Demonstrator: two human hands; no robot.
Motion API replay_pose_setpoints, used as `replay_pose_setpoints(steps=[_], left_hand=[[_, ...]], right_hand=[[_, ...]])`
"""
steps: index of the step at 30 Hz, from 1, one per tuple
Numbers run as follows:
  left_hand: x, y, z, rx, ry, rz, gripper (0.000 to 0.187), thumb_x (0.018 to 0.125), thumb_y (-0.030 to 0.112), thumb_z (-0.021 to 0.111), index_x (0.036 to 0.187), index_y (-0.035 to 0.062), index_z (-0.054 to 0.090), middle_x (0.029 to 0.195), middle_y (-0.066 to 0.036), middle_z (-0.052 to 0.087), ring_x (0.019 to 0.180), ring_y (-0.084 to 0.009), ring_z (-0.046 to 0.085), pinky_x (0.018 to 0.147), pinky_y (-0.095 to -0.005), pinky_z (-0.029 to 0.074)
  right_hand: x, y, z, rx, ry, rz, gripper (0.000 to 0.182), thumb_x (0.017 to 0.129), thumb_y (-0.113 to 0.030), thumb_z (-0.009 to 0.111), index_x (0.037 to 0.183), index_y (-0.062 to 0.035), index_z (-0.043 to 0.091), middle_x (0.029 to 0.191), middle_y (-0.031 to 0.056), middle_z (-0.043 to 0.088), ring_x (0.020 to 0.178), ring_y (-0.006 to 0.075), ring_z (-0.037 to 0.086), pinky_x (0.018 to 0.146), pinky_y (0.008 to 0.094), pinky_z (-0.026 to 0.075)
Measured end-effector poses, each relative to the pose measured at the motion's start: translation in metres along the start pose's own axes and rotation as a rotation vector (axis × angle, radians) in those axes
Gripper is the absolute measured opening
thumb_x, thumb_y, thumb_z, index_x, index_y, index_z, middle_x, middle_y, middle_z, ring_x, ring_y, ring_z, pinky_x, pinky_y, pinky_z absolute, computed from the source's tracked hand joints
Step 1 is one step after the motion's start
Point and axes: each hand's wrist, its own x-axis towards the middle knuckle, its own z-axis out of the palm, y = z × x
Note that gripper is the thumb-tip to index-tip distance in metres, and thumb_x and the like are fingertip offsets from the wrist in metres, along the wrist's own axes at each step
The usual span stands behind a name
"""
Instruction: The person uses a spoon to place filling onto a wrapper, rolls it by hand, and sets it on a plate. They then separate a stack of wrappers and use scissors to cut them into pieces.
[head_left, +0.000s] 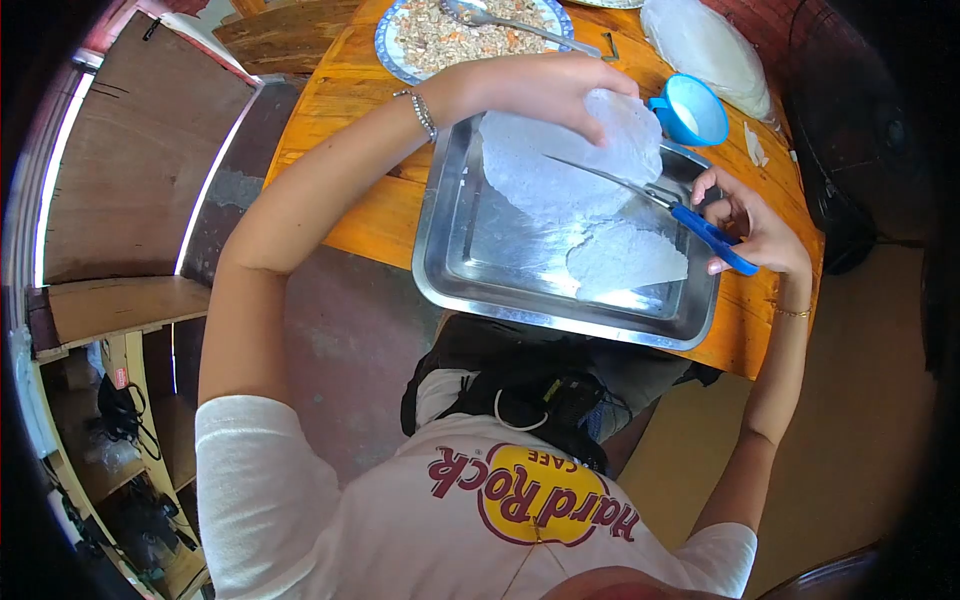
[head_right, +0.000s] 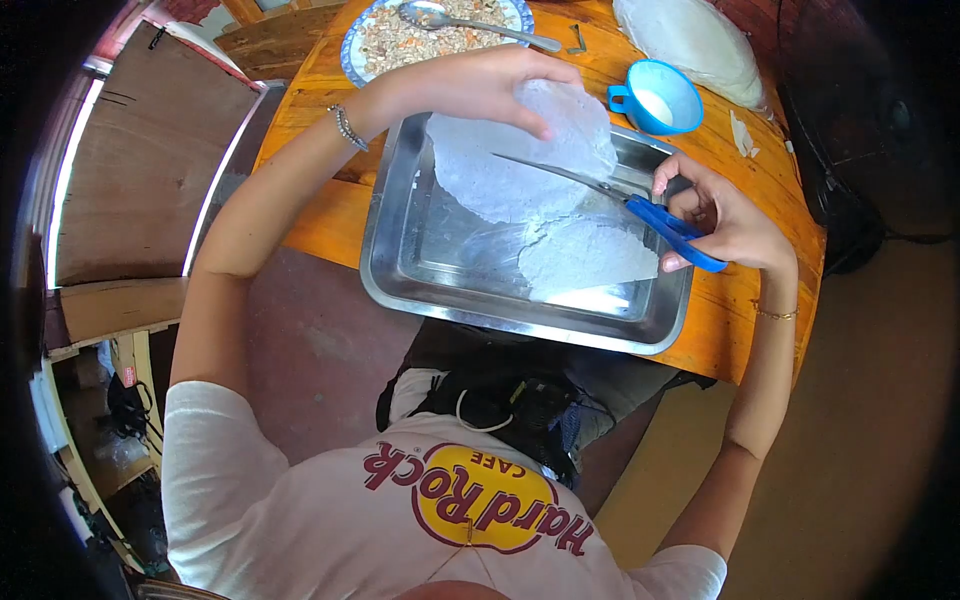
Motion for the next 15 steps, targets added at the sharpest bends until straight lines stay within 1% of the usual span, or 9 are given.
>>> replay_pose_setpoints(steps=[1, 4, 7, 10, 13, 15], left_hand=[[0.0, 0.0, -0.001, 0.015, -0.002, -0.008, 0.048, 0.08, 0.022, 0.073, 0.119, -0.0004, 0.057, 0.107, -0.016, 0.063, 0.102, -0.0256, 0.06, 0.092, -0.0341, 0.045], [0.004, 0.001, -0.002, -0.008, -0.045, -0.048, 0.047, 0.08, 0.02, 0.072, 0.12, 0.0, 0.057, 0.108, -0.016, 0.063, 0.103, -0.0254, 0.059, 0.092, -0.0344, 0.045], [0.006, -0.005, 0.005, -0.022, -0.044, -0.024, 0.047, 0.081, 0.02, 0.071, 0.121, 0.0003, 0.056, 0.107, -0.015, 0.063, 0.102, -0.0254, 0.059, 0.091, -0.0346, 0.045], [0.008, -0.004, 0.003, -0.049, -0.097, -0.038, 0.046, 0.081, 0.019, 0.07, 0.121, 0.0006, 0.056, 0.106, -0.014, 0.063, 0.101, -0.025, 0.059, 0.09, -0.0345, 0.045], [0.007, -0.007, 0.006, -0.032, -0.049, -0.035, 0.045, 0.081, 0.019, 0.07, 0.121, 0.001, 0.057, 0.106, -0.014, 0.063, 0.102, -0.0245, 0.058, 0.09, -0.0341, 0.045], [0.007, -0.007, 0.004, -0.064, -0.067, -0.036, 0.046, 0.082, 0.02, 0.07, 0.121, 0.0011, 0.056, 0.106, -0.014, 0.063, 0.102, -0.0244, 0.058, 0.09, -0.0341, 0.044]], right_hand=[[0.001, 0.0, -0.001, -0.004, -0.011, -0.004, 0.063, 0.064, -0.006, 0.085, 0.109, -0.0092, 0.041, 0.061, -0.0061, 0.049, 0.054, 0.0014, 0.042, 0.048, 0.0198, 0.025], [0.005, -0.001, -0.002, -0.05, -0.005, 0.017, 0.061, 0.064, -0.004, 0.085, 0.108, -0.009, 0.042, 0.06, -0.0064, 0.049, 0.054, 0.0011, 0.041, 0.048, 0.0199, 0.025], [0.009, -0.007, -0.001, -0.071, -0.012, 0.005, 0.061, 0.064, -0.003, 0.084, 0.108, -0.009, 0.042, 0.059, -0.0063, 0.049, 0.053, 0.001, 0.041, 0.048, 0.0199, 0.025], [0.013, -0.009, -0.001, -0.058, -0.006, 0.016, 0.06, 0.064, -0.003, 0.083, 0.108, -0.0094, 0.042, 0.059, -0.0059, 0.05, 0.053, 0.001, 0.042, 0.049, 0.0198, 0.025], [0.014, -0.007, -0.005, -0.065, -0.022, 0.028, 0.061, 0.064, -0.002, 0.084, 0.108, -0.0096, 0.042, 0.06, -0.0057, 0.051, 0.054, 0.0009, 0.043, 0.049, 0.0196, 0.025], [0.014, -0.006, -0.006, -0.074, -0.022, 0.008, 0.062, 0.064, -0.002, 0.084, 0.108, -0.0095, 0.042, 0.06, -0.0057, 0.052, 0.054, 0.0009, 0.043, 0.049, 0.0196, 0.025]])
